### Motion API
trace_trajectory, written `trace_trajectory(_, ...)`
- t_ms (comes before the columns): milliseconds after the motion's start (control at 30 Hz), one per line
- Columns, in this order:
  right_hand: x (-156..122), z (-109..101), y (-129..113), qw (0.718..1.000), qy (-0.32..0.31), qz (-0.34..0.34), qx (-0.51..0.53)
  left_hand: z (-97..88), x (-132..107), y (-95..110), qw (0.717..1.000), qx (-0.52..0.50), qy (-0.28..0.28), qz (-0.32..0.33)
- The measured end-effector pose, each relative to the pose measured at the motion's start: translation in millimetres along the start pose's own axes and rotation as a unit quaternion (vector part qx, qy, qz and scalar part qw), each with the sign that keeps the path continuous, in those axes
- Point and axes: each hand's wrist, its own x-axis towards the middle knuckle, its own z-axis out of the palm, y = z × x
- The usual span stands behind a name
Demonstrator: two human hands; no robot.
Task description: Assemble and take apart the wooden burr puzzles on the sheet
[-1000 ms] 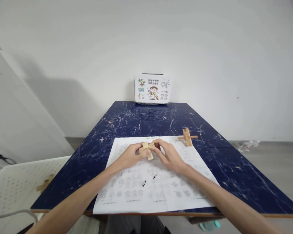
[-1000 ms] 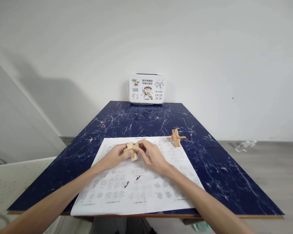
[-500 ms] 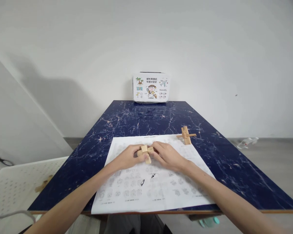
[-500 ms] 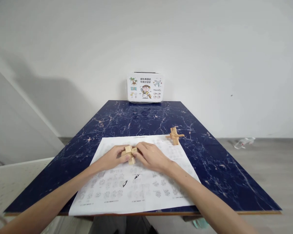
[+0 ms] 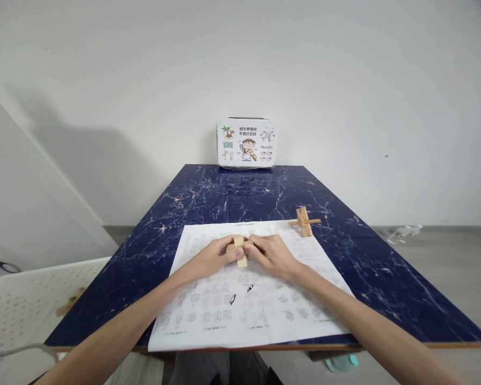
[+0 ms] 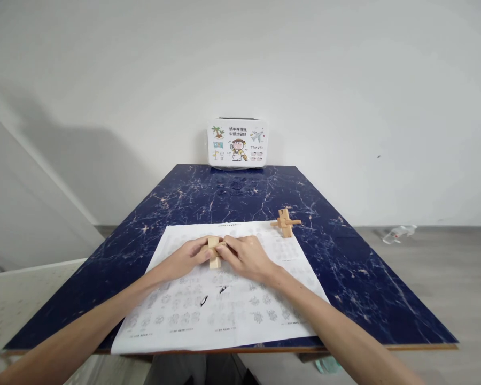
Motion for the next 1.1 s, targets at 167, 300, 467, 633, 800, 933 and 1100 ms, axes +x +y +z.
trace_trajectory(167,2.7,3.2,-6.1,0.995,-0.009,0.084,0.061,-2.2,1.7,-5.7,0.995,0.062,0.043,0.065)
trace_trajectory(300,5.0,6.2,-8.5,0.978,-0.031,0.149,0.144,-3.0,0.3,-9.9,0.980,0.147,0.082,0.106)
trace_trajectory(467,5.0,6.8,-5.0,0.965,-0.052,0.171,0.192,-4.1,-2.3,-11.5,0.958,0.206,0.127,0.153)
trace_trajectory(633,3.8,4.1,-4.8,0.976,-0.034,0.128,0.173,-6.0,-2.3,-9.7,0.957,0.198,0.139,0.161)
trace_trajectory(800,3.9,2.9,-4.2,0.983,-0.014,0.110,0.145,-5.5,0.4,-8.8,0.983,0.099,0.121,0.093)
trace_trajectory(933,4.3,1.3,-4.9,0.988,-0.004,0.099,0.121,-8.3,2.6,-9.8,0.996,-0.034,0.064,0.058)
trace_trajectory(1100,2.8,1.1,-5.2,0.996,0.009,0.066,0.067,-11.0,2.7,-3.7,0.995,-0.094,0.028,0.036)
